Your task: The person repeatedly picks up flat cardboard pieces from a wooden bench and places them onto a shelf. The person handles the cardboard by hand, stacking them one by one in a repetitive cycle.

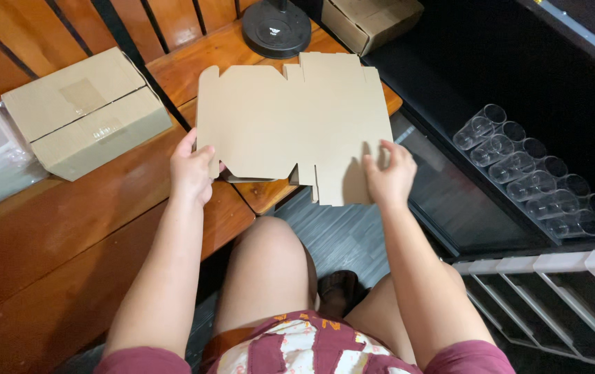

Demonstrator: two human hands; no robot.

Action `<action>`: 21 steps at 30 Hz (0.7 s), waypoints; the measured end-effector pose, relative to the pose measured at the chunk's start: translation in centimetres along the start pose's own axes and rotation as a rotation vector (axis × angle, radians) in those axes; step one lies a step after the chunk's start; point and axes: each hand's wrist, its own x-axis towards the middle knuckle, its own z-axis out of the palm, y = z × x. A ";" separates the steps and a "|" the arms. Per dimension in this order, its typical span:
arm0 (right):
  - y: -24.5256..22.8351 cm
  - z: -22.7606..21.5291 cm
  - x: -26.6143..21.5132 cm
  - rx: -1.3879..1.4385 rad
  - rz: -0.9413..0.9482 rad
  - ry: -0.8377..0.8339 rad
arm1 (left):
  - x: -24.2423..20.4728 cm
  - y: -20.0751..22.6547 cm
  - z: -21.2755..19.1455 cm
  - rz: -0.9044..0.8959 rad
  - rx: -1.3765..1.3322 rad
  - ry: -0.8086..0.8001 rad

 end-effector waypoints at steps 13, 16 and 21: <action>7.3 -3.6 -0.7 0.546 0.680 -0.110 | -0.9 -3.4 0.5 0.003 0.056 -0.041; 7.0 -4.5 0.5 0.674 0.641 -0.075 | -1.5 -2.8 1.2 0.029 0.078 -0.053; -0.7 -8.8 2.6 0.844 0.607 0.043 | -1.0 -3.5 1.3 0.004 0.118 -0.026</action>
